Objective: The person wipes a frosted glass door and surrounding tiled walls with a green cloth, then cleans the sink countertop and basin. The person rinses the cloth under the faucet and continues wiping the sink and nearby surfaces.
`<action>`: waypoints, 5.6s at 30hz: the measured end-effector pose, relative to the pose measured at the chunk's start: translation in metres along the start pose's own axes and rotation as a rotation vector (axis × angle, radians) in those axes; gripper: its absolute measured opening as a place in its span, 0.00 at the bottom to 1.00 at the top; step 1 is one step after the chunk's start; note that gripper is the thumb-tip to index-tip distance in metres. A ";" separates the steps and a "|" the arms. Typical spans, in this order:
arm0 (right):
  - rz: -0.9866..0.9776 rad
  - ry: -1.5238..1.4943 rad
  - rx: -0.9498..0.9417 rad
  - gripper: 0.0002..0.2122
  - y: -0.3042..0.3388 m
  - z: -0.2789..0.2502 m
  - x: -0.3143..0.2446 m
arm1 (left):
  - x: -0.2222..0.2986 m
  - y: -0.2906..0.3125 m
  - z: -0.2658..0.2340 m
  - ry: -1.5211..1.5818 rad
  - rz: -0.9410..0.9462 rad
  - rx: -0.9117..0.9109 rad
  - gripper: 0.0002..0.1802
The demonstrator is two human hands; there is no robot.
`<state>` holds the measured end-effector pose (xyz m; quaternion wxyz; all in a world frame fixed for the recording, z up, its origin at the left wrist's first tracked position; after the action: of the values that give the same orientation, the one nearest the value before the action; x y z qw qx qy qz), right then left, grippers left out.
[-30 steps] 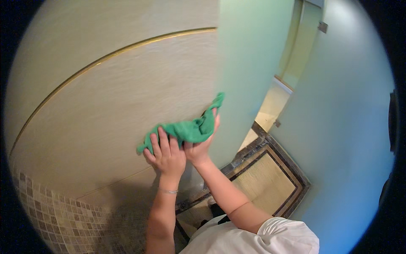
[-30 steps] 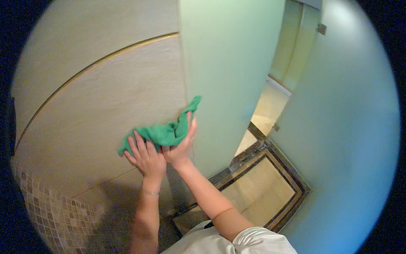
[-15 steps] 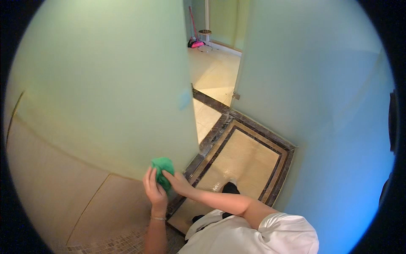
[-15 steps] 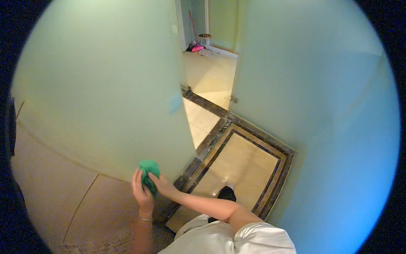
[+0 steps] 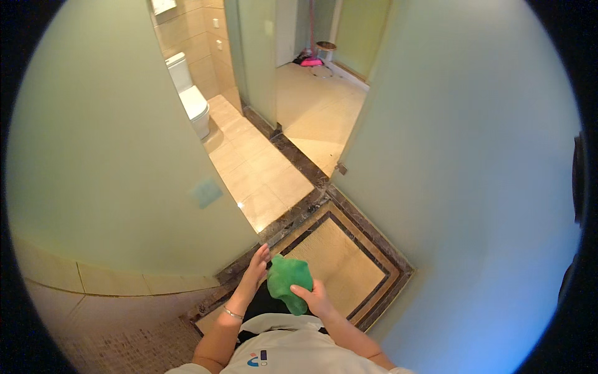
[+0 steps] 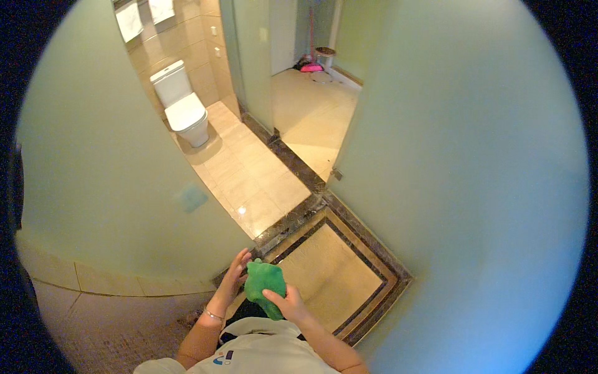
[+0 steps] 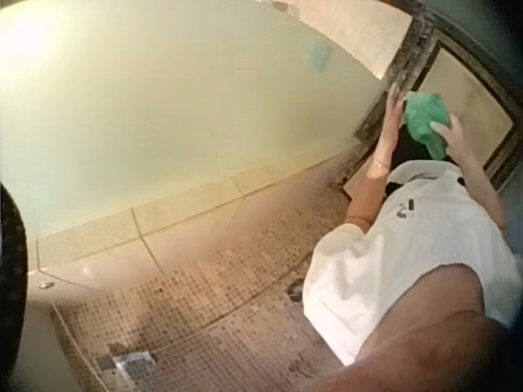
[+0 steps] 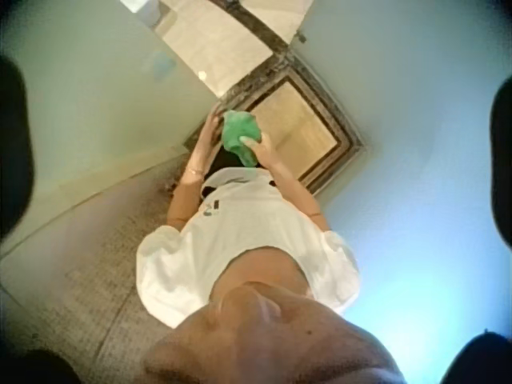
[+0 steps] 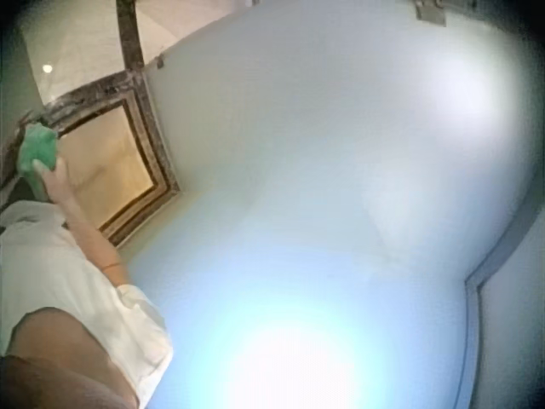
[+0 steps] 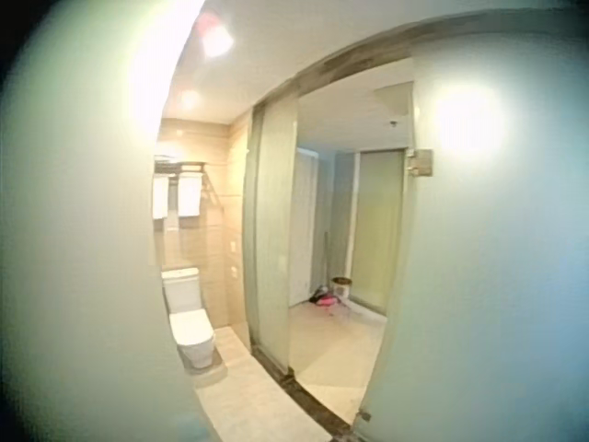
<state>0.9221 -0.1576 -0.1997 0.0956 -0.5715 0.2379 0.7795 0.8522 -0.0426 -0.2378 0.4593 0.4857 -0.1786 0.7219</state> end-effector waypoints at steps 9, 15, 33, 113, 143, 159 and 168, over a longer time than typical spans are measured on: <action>0.046 0.029 0.231 0.14 -0.166 -0.107 -0.069 | 0.022 -0.172 0.010 0.194 -0.115 -0.033 0.19; 0.049 -0.204 0.227 0.27 -0.312 -0.145 -0.152 | 0.123 -0.288 -0.008 -0.035 0.126 0.230 0.12; 0.128 0.477 -0.761 0.14 -0.707 0.009 -0.257 | 0.267 -0.379 -0.143 -0.020 0.330 1.191 0.11; -0.437 -1.348 -2.407 0.25 -0.305 0.491 -0.414 | 0.591 -0.161 -0.072 -0.326 -2.550 3.035 0.40; -0.203 -1.525 -2.014 0.24 -0.195 0.622 -0.448 | 0.652 0.009 -0.113 -0.994 -2.964 2.695 0.36; -0.388 -1.340 -1.933 0.21 -0.205 0.684 -0.417 | 0.655 0.059 -0.157 -1.282 -1.867 3.006 0.37; -0.024 -1.981 -2.108 0.24 -0.225 0.530 -0.549 | 0.686 -0.065 -0.031 -1.309 -2.507 3.334 0.22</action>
<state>0.7490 0.3599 0.3792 -0.2333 0.3878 -0.6039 0.6561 0.8171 0.3489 0.3287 0.2733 -0.2658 -0.6678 0.6393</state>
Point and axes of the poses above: each hand's wrist, its own y-axis away from the middle knuckle, its own z-axis out of the palm, x = y × z, the point moved 10 cm from there along -y, towards the middle knuckle, and after that the axes turned 1 degree about y, right-handed, at the moved point
